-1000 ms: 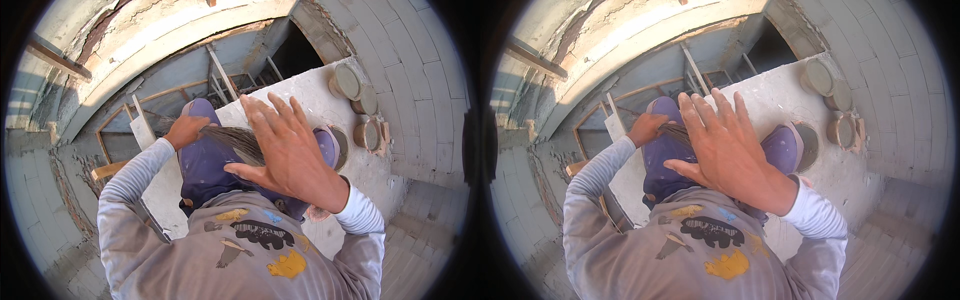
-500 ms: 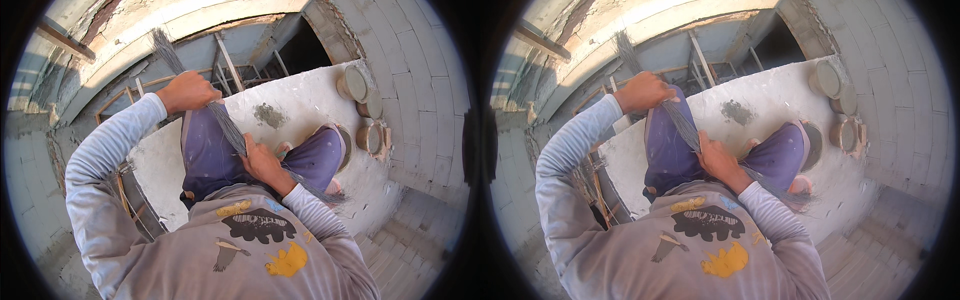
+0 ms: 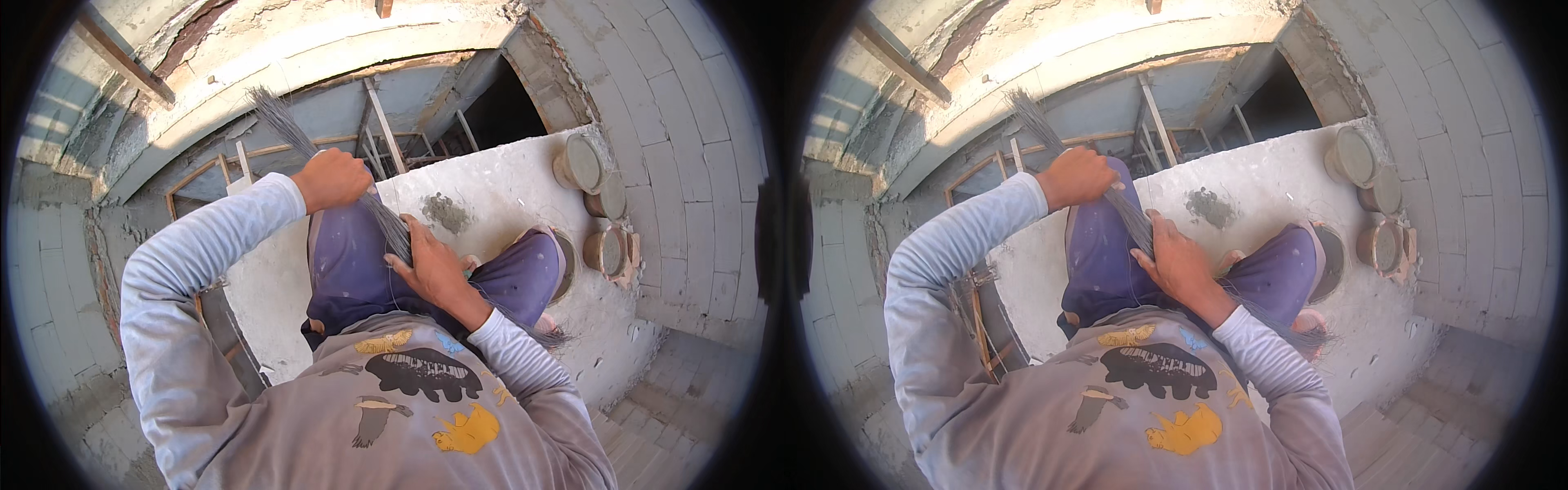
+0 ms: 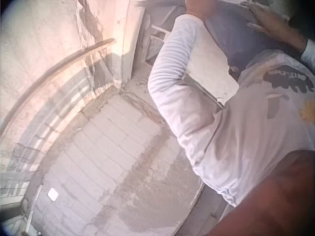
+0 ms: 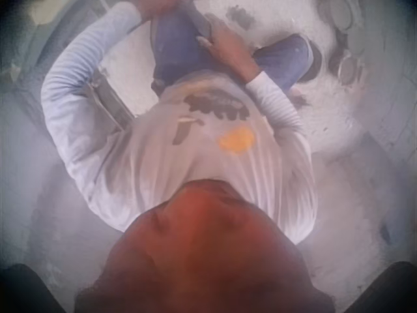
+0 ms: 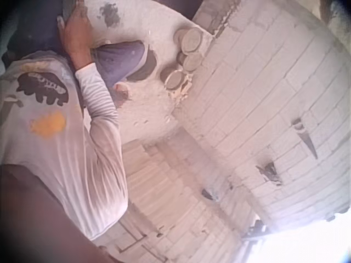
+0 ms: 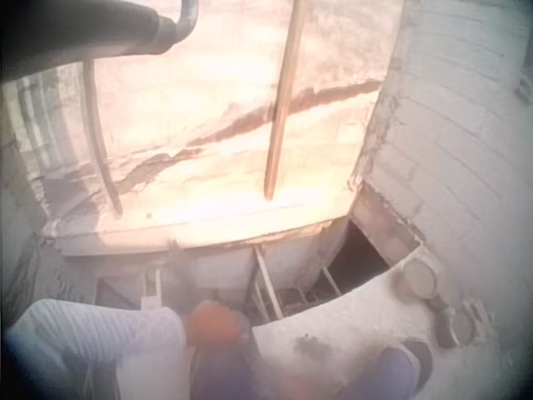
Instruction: The person picks up a coil of wire, straightens it, and uses pliers to cut a small binding wire. They then wrap and twist the binding wire around the bundle to secure it.
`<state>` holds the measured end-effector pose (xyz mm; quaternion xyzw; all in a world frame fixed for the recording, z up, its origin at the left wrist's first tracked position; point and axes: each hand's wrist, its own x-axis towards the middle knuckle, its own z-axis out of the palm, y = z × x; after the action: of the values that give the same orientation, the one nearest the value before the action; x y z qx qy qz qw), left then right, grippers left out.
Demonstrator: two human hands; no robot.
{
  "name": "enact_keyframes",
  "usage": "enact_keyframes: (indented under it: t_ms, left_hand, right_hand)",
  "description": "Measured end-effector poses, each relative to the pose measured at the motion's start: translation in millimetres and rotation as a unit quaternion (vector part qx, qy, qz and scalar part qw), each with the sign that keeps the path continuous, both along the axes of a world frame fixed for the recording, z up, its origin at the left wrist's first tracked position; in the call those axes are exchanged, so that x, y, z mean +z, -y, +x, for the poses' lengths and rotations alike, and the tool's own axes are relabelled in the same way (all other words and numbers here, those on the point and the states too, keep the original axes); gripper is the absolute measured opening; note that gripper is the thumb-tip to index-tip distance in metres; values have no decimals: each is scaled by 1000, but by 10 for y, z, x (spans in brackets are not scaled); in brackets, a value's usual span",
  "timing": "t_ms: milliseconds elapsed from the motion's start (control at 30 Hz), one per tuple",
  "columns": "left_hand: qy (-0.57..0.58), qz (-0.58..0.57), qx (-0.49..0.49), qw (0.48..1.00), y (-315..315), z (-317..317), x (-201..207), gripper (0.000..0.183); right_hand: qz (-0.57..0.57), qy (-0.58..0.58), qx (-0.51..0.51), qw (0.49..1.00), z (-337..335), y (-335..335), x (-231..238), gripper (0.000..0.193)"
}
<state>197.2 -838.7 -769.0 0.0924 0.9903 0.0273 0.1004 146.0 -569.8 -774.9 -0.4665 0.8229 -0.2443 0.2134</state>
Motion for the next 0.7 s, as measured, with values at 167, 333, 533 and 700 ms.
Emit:
enact_keyframes:
  t_ms: [167,333,533,700]
  left_hand:
    - [5,-11,33,999,-88,-81,-15,21]
    - [10,-12,23,1000,-170,-141,2,17]
    - [81,-49,44,995,-198,-328,-36,16]
    - [141,-10,38,989,267,-280,-27,15]
  right_hand:
    - [51,0,-52,997,-44,297,3,38]
    - [27,14,-31,999,-271,292,-453,40]
    - [57,65,-5,996,-374,257,-490,52]
    - [53,-104,39,992,-266,-501,182,78]
